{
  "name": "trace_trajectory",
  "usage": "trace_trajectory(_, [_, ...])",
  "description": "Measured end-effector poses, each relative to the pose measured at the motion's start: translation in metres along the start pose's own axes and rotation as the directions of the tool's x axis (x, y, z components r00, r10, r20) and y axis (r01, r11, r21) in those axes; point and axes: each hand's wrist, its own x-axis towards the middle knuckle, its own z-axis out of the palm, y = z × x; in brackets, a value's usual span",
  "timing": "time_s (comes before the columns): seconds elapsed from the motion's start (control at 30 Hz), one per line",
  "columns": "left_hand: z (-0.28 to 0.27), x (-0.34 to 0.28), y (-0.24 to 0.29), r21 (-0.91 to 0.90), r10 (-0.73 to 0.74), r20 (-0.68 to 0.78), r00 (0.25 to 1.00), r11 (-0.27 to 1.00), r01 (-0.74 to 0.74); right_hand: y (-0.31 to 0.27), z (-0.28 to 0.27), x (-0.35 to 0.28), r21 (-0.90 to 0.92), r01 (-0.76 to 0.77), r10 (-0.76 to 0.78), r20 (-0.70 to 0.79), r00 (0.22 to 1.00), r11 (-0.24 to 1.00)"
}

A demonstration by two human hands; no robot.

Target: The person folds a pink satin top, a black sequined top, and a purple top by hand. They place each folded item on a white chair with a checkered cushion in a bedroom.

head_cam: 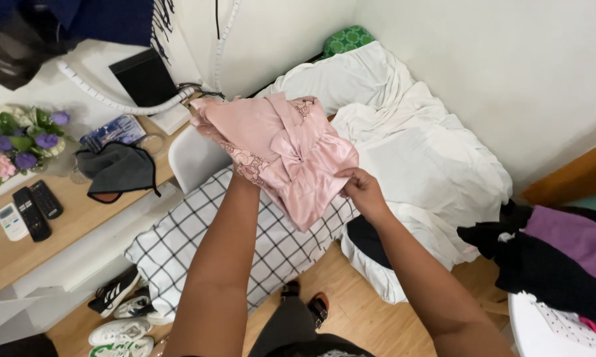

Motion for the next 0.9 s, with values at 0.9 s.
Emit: trace_trajectory(0.9, [-0.046,0.143,0.071,-0.131,-0.028,-0.358,0.933,0.991,-0.021,0.133,0.032,0.042,0.164,-0.296,0.329,-0.237,0.914,0.941])
